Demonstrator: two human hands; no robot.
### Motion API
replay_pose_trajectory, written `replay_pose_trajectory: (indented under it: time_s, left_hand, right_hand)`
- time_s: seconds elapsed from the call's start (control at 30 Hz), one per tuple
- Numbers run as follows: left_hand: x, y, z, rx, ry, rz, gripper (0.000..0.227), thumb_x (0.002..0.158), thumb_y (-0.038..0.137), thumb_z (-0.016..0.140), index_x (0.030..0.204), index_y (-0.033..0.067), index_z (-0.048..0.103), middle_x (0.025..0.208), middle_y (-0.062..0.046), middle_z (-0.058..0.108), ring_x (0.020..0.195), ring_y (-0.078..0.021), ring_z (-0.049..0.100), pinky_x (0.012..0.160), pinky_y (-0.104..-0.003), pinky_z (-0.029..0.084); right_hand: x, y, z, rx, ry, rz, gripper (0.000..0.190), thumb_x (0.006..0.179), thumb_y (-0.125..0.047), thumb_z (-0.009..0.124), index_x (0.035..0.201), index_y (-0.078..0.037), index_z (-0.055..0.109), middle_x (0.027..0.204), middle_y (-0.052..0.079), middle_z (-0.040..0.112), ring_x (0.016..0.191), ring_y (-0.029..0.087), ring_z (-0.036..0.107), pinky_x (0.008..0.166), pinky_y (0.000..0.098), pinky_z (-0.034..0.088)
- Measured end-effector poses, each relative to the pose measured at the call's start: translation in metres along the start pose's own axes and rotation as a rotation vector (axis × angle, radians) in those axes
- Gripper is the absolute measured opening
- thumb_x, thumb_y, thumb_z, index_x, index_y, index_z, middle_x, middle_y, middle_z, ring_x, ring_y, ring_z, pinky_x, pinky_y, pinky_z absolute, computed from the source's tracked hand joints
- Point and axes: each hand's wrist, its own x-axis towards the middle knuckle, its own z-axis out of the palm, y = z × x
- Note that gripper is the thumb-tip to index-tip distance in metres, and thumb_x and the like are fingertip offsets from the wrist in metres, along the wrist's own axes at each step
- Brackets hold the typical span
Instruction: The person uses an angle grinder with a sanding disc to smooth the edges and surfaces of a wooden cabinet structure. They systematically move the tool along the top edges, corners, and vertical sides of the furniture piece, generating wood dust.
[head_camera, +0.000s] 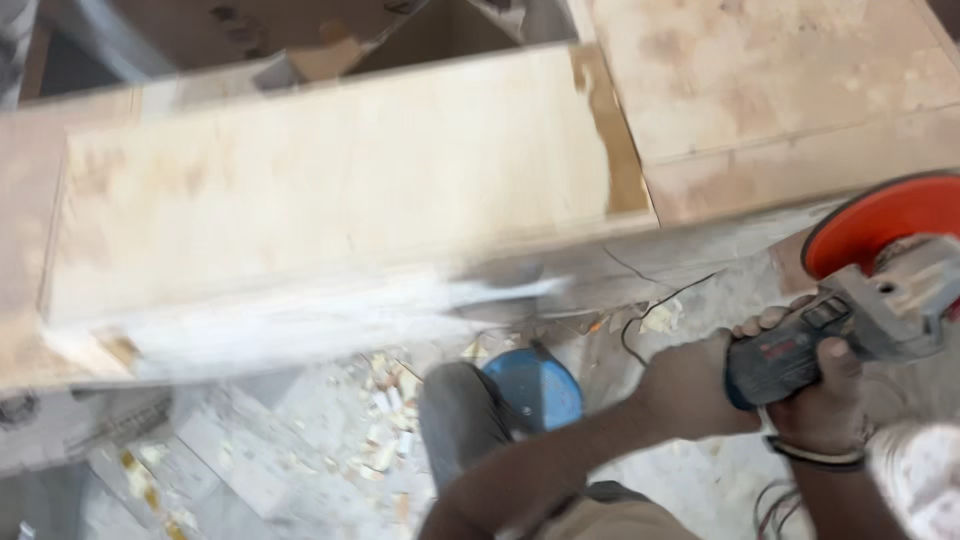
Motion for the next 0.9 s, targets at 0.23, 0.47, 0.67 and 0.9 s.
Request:
replay_pose_trajectory:
  time_s: [0.23,0.47,0.67,0.9]
  left_hand:
    - [-0.052,0.007,0.082,0.381,0.168,-0.018,0.067,0.057,0.036,0.088,0.109,0.0016,0.064,0.098,-0.021,0.071,0.099,-0.0403,0.067,0.085,-0.049,0.054]
    - [-0.083,0.021,0.109,0.311,0.123,-0.117,0.067,0.066,0.033,0.081,0.121,0.0023,0.059,0.108,-0.020,0.073,0.101,-0.0376,0.071,0.089,-0.047,0.056]
    - [-0.107,0.016,0.110,0.222,0.111,-0.051,0.077,0.061,0.029,0.086,0.126,0.0019,0.056,0.110,-0.020,0.070,0.104,-0.0378,0.068,0.089,-0.047,0.055]
    - [-0.114,-0.063,0.073,0.134,0.152,0.041,0.091,0.062,0.033,0.089,0.140,0.0064,0.051,0.113,-0.018,0.072,0.106,-0.0380,0.070,0.092,-0.047,0.056]
  right_hand:
    - [-0.089,0.021,-0.065,0.063,0.155,-0.063,0.032,0.107,-0.029,0.070,0.113,-0.003,0.053,0.107,0.014,0.065,0.103,0.029,0.065,0.096,0.0479,0.054]
    - [-0.123,0.025,-0.069,0.218,0.192,-0.089,0.029,0.099,-0.017,0.069,0.121,-0.006,0.055,0.109,0.010,0.063,0.101,0.026,0.066,0.091,0.0476,0.060]
    - [-0.148,0.022,-0.057,0.147,0.241,-0.053,0.030,0.098,-0.018,0.068,0.122,-0.005,0.056,0.103,0.011,0.065,0.093,0.028,0.067,0.085,0.0460,0.058]
    - [-0.139,0.077,-0.013,-0.035,0.103,-0.091,0.035,0.092,-0.005,0.071,0.125,0.000,0.060,0.107,0.009,0.067,0.098,0.022,0.068,0.086,0.0363,0.058]
